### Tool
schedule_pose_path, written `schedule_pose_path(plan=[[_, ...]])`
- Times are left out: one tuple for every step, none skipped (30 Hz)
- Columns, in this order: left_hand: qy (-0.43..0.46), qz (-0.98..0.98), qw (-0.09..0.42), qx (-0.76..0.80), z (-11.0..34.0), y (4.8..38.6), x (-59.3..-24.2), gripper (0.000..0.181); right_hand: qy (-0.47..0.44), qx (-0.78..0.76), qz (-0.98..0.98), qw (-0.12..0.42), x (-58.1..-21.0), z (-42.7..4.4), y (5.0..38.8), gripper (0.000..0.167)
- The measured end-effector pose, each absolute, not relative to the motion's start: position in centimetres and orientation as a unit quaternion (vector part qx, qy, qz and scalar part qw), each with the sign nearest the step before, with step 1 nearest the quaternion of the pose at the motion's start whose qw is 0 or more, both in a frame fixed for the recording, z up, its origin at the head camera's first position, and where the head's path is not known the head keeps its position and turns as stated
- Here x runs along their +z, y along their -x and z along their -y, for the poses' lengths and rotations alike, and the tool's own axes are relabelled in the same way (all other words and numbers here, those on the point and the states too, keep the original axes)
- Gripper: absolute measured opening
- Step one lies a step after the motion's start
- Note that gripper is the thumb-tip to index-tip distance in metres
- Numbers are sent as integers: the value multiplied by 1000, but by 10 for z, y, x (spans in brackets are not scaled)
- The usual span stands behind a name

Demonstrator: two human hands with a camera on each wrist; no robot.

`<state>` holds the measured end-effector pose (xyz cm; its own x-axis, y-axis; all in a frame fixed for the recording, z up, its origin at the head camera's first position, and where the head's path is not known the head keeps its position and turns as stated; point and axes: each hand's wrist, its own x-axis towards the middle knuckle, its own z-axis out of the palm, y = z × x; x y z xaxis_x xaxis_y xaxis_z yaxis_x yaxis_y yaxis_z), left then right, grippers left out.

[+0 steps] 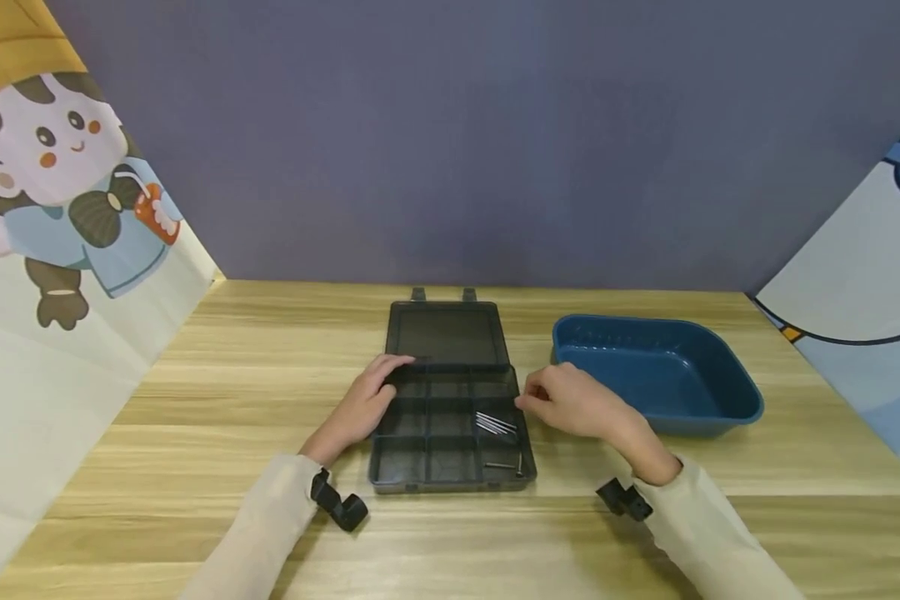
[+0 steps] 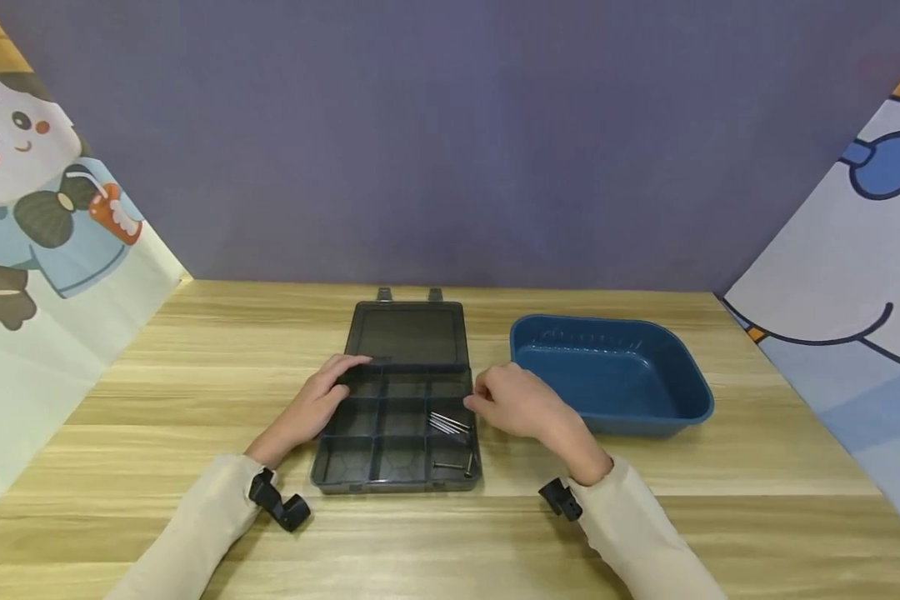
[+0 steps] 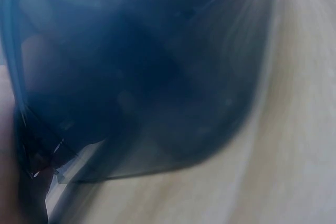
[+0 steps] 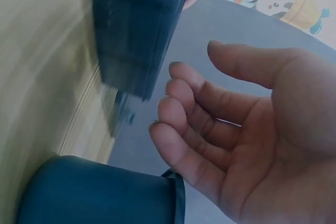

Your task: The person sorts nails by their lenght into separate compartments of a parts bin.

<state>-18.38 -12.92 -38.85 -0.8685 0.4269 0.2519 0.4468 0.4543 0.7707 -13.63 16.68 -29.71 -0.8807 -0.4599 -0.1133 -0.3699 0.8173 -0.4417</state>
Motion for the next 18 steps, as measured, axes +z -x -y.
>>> schedule_pose_path(plan=[[258, 852, 13, -455, 129, 184, -388, 47, 216, -208, -948, 107, -296, -169, 138, 23], [259, 852, 13, -455, 129, 184, -387, 47, 214, -208, -948, 106, -296, -171, 139, 22], [260, 852, 14, -455, 129, 185, -387, 47, 212, -207, -949, 105, -295, -173, 140, 22], [260, 852, 14, -455, 128, 185, -386, 47, 210, -204, -951, 103, -295, -176, 141, 22], [260, 852, 12, -454, 128, 185, -386, 47, 208, -202, -952, 102, -295, -178, 142, 22], [261, 852, 12, -453, 128, 186, -387, 47, 205, -199, -953, 99, -295, -180, 143, 22], [261, 853, 10, -452, 128, 186, -387, 47, 203, -197, -954, 97, -294, -181, 143, 22], [262, 854, 10, -450, 128, 186, -387, 47, 200, -194, -956, 93, -294, -183, 144, 21], [262, 853, 10, -451, 128, 186, -387, 47, 198, -191, -957, 89, -295, -183, 145, 21], [262, 853, 12, -452, 128, 186, -388, 47, 197, -191, -958, 86, -295, -183, 145, 21], [262, 853, 15, -451, 128, 186, -388, 48, 196, -191, -958, 81, -296, -182, 146, 20], [261, 853, 18, -451, 129, 186, -389, 48, 197, -190, -959, 76, -296, -180, 148, 20], [260, 853, 20, -452, 129, 185, -389, 48, 196, -193, -959, 71, -297, -178, 149, 20], [260, 853, 22, -451, 130, 185, -389, 48, 195, -196, -959, 66, -298, -175, 151, 20], [259, 854, 23, -451, 130, 185, -389, 48, 191, -200, -959, 61, -299, -172, 153, 20], [260, 855, 24, -448, 130, 186, -390, 48, 188, -204, -959, 55, -300, -169, 155, 20], [261, 856, 23, -446, 130, 186, -389, 48, 181, -208, -960, 50, -301, -166, 158, 21], [262, 857, 21, -443, 130, 186, -389, 48, 173, -214, -960, 47, -302, -164, 161, 21]])
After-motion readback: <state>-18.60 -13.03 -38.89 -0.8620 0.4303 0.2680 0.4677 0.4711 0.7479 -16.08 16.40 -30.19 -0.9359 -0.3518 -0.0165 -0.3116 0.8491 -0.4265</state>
